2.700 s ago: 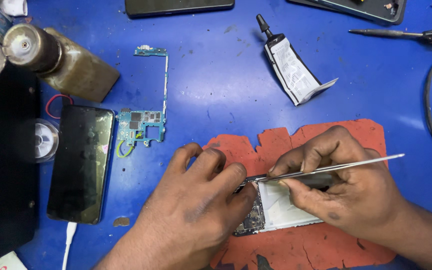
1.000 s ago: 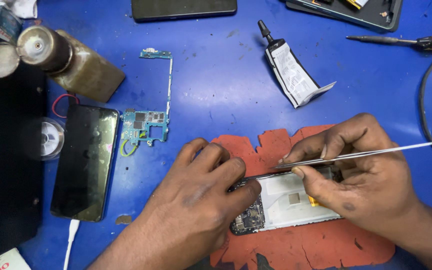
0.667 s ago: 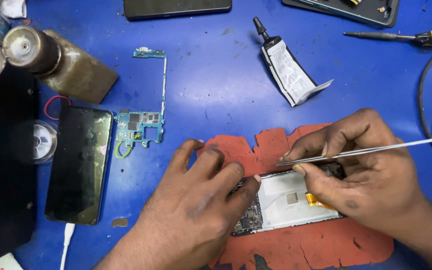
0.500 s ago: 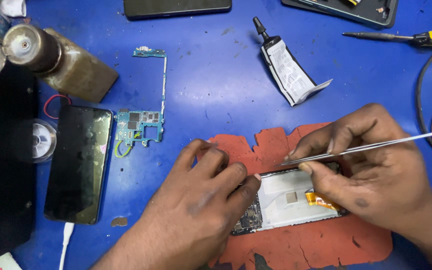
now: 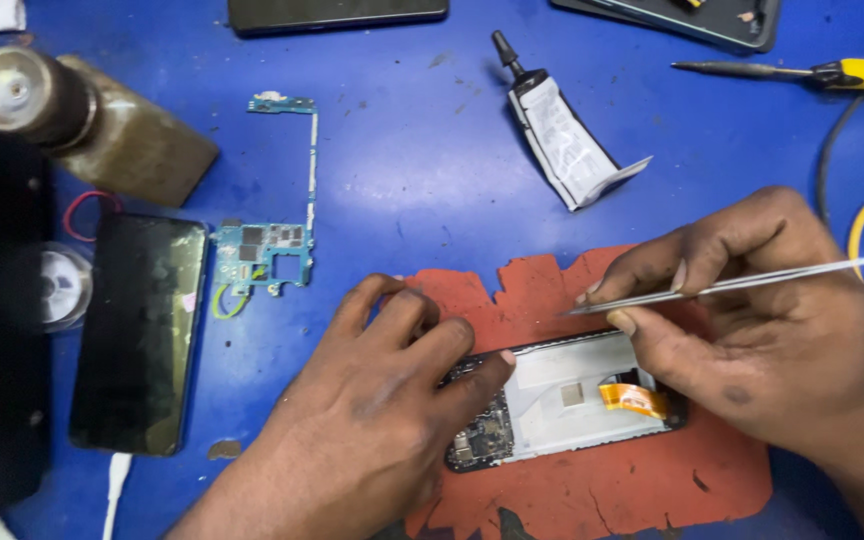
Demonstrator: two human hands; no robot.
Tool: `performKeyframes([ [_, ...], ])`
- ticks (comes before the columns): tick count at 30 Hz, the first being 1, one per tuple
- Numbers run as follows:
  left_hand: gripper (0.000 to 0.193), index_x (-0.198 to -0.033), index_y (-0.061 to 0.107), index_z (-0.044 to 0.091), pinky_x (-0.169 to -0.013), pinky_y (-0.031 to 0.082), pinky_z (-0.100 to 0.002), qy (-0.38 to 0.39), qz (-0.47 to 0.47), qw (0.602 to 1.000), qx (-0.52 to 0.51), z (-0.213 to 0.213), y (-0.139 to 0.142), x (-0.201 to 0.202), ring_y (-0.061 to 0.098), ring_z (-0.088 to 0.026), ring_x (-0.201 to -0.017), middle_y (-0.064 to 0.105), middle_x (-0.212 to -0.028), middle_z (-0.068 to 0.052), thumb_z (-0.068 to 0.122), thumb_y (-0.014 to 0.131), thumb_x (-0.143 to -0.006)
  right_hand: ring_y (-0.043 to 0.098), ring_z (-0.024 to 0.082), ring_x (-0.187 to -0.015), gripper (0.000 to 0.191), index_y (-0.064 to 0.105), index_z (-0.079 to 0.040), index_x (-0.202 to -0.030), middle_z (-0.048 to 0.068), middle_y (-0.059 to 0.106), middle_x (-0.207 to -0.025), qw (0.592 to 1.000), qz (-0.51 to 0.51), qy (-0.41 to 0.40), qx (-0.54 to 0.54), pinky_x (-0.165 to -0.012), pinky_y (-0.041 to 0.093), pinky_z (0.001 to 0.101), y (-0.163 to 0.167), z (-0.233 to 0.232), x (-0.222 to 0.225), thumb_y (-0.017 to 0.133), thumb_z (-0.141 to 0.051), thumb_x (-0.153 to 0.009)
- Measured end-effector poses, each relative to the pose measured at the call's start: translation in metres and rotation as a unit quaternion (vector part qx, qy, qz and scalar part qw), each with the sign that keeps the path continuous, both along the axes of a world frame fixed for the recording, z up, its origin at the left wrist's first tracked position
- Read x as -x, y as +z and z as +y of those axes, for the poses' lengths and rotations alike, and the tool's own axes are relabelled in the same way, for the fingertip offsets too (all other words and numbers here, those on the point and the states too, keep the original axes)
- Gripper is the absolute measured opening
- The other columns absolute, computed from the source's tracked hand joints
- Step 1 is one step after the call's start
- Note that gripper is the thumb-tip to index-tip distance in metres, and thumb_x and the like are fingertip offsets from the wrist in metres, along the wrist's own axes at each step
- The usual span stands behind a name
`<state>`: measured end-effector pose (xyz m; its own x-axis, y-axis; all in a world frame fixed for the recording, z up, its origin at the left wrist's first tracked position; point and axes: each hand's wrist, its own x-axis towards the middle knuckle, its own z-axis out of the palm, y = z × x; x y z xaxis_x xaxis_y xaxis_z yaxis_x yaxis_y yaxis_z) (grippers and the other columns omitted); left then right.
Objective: The person removes a battery from a disassembled smartphone using a metal spudger, then reconnects a ribbon cable and places the battery back into the chassis. The hands also handle a small screwdriver and a screw during the process.
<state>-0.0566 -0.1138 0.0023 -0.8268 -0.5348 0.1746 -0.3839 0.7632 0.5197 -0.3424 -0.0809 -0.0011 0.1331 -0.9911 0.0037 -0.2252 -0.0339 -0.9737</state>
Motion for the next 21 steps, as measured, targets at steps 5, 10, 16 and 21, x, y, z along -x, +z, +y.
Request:
performKeyframes([
  [5,0.05,-0.117,0.075,0.003,-0.104,0.041,-0.055,-0.012,0.016,1.0,-0.006,-0.002,-0.005,0.004,0.056,-0.031,-0.098,0.059,-0.092,-0.009,0.012,0.069,-0.067,0.074,0.022,-0.104,0.039,0.039,-0.008,-0.113,0.013,0.061,-0.097,0.996,-0.011,-0.037,0.074,-0.092,0.068,0.0382,0.015,-0.005,0.016,0.068,0.01,-0.094],
  [10,0.048,-0.117,0.075,0.006,-0.107,0.04,-0.056,-0.001,0.026,1.0,0.003,0.001,-0.009,0.006,0.057,-0.029,-0.1,0.059,-0.094,-0.008,0.01,0.069,-0.07,0.074,0.021,-0.103,0.035,0.045,-0.009,-0.111,0.008,0.061,-0.095,0.996,-0.008,-0.063,0.068,-0.094,0.068,0.0392,0.022,-0.013,0.03,0.069,0.009,-0.094],
  [16,0.044,-0.114,0.076,0.005,-0.105,0.041,-0.055,0.004,0.001,1.0,-0.012,0.002,-0.012,0.009,0.057,-0.028,-0.094,0.061,-0.089,-0.007,0.008,0.07,-0.07,0.075,0.02,-0.106,0.027,0.049,-0.007,-0.104,0.013,0.068,-0.094,1.0,-0.009,-0.027,0.003,-0.09,0.067,0.0361,0.017,-0.017,0.034,0.069,0.007,-0.091],
  [21,0.046,-0.115,0.077,0.005,-0.105,0.04,-0.056,0.004,0.001,1.0,-0.018,0.0,-0.011,0.011,0.057,-0.029,-0.095,0.061,-0.091,-0.007,0.008,0.07,-0.07,0.075,0.021,-0.107,0.026,0.049,-0.006,-0.107,0.017,0.071,-0.101,0.998,-0.052,0.013,-0.02,-0.091,0.068,0.0362,0.012,-0.02,0.037,0.067,0.008,-0.094],
])
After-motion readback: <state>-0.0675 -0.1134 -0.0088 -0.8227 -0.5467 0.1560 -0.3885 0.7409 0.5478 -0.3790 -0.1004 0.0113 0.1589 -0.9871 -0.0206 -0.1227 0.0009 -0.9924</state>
